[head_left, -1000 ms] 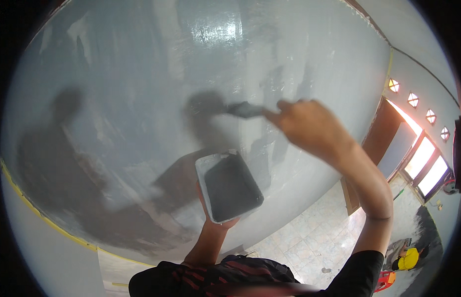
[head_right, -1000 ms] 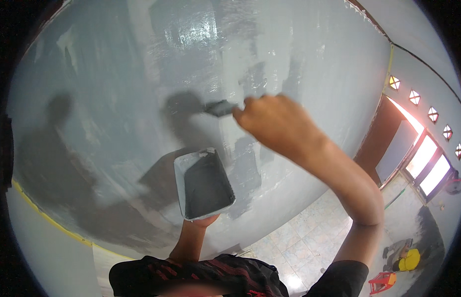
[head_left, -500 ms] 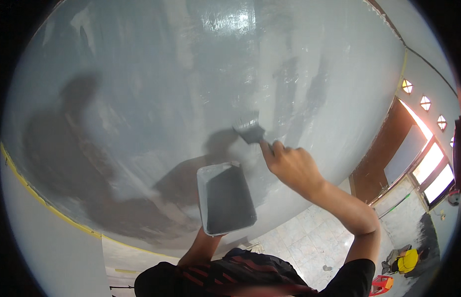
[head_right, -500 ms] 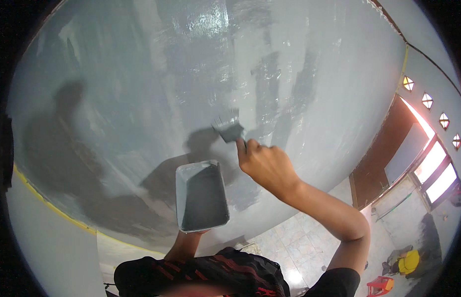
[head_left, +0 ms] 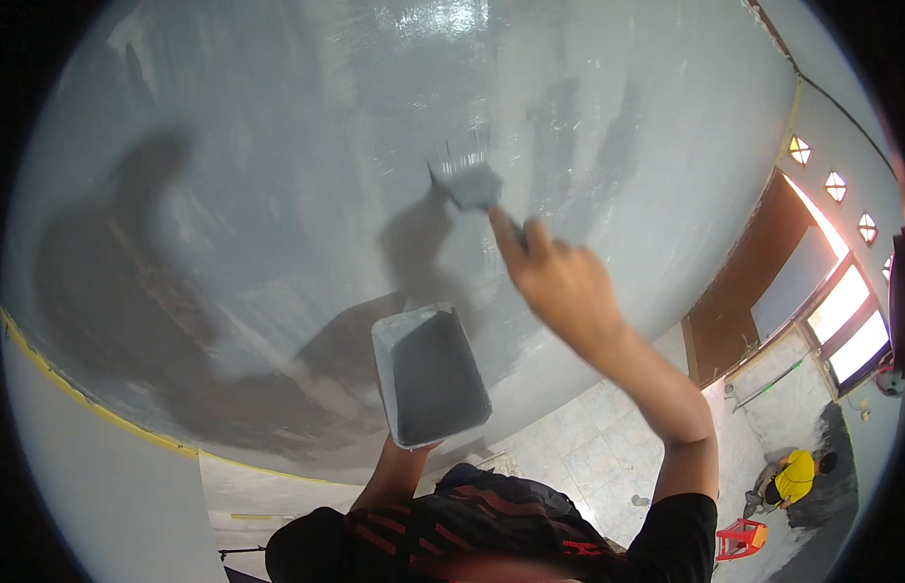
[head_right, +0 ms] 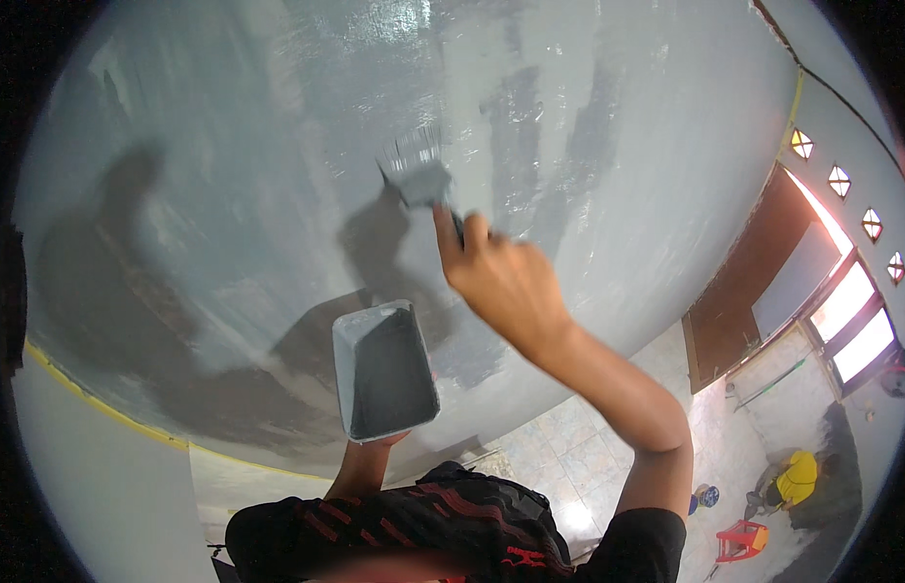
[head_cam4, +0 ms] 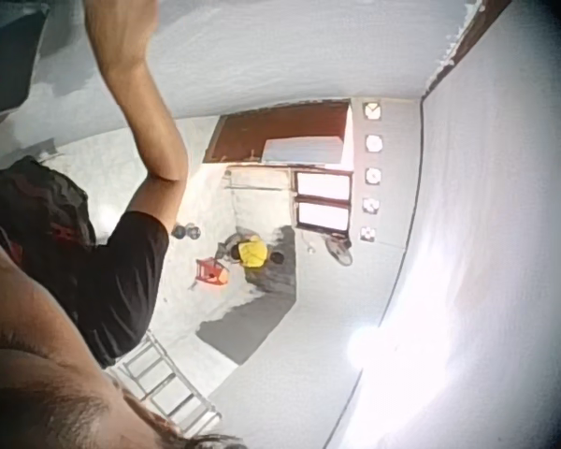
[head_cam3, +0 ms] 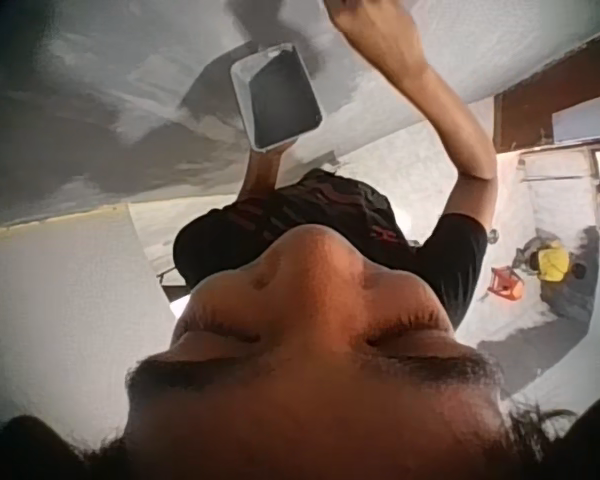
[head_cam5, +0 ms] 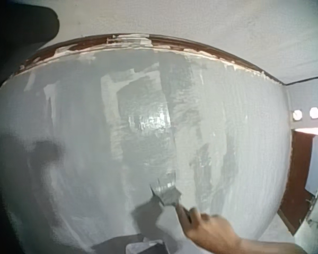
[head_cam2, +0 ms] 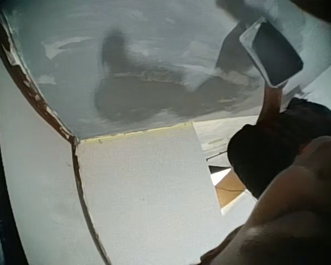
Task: The person applies wall putty from a mud pan onto a wall using a putty knife.
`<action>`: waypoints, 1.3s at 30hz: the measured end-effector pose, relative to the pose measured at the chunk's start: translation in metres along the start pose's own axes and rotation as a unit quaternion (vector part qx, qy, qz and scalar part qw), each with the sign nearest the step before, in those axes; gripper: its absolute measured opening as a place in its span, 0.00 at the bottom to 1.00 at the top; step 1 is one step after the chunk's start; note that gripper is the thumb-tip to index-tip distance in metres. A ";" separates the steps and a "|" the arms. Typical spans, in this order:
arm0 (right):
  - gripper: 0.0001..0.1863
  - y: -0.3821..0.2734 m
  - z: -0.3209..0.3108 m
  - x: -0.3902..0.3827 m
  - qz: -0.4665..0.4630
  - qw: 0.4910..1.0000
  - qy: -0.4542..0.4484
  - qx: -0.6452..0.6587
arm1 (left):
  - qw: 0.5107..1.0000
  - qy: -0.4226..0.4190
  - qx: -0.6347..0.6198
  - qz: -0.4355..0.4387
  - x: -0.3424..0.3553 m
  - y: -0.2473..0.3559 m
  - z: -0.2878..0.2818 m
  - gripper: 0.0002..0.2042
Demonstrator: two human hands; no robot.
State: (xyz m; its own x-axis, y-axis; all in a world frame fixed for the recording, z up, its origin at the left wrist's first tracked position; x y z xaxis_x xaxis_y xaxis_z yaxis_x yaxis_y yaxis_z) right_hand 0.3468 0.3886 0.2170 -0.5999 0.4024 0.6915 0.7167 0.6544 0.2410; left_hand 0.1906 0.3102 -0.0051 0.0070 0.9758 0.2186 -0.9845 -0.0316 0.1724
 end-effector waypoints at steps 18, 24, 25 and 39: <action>0.18 0.033 0.094 -0.001 0.365 0.568 0.083 0.732 | 0.995 0.054 0.058 0.057 -0.035 0.023 -0.052 0.26; 0.21 0.004 0.155 -0.071 0.443 0.545 0.029 0.711 | 0.996 0.057 0.055 0.051 -0.032 0.031 -0.058 0.26; 0.21 0.000 0.159 -0.084 0.444 0.545 0.027 0.710 | 0.996 0.058 0.054 0.051 -0.035 0.031 -0.062 0.26; 0.18 0.028 0.088 0.008 0.347 0.609 0.100 0.706 | 0.996 0.057 0.057 0.034 -0.026 0.028 -0.065 0.25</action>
State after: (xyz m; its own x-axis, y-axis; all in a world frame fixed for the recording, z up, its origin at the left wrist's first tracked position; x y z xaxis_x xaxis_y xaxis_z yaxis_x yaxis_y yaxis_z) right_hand 0.3309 0.4669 0.1691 -0.1699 0.9023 0.3963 -0.3328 0.3261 -0.8848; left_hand 0.1515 0.2980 -0.0689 -0.0847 0.9886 0.1248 -0.9557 -0.1160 0.2705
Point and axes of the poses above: each hand's wrist, its own x-axis towards the middle knuckle, its own z-axis out of the palm, y = z × x, the point moved 7 cm from there along x, towards the middle knuckle, and after that the axes turned 1 degree about z, right-handed, at the moved point
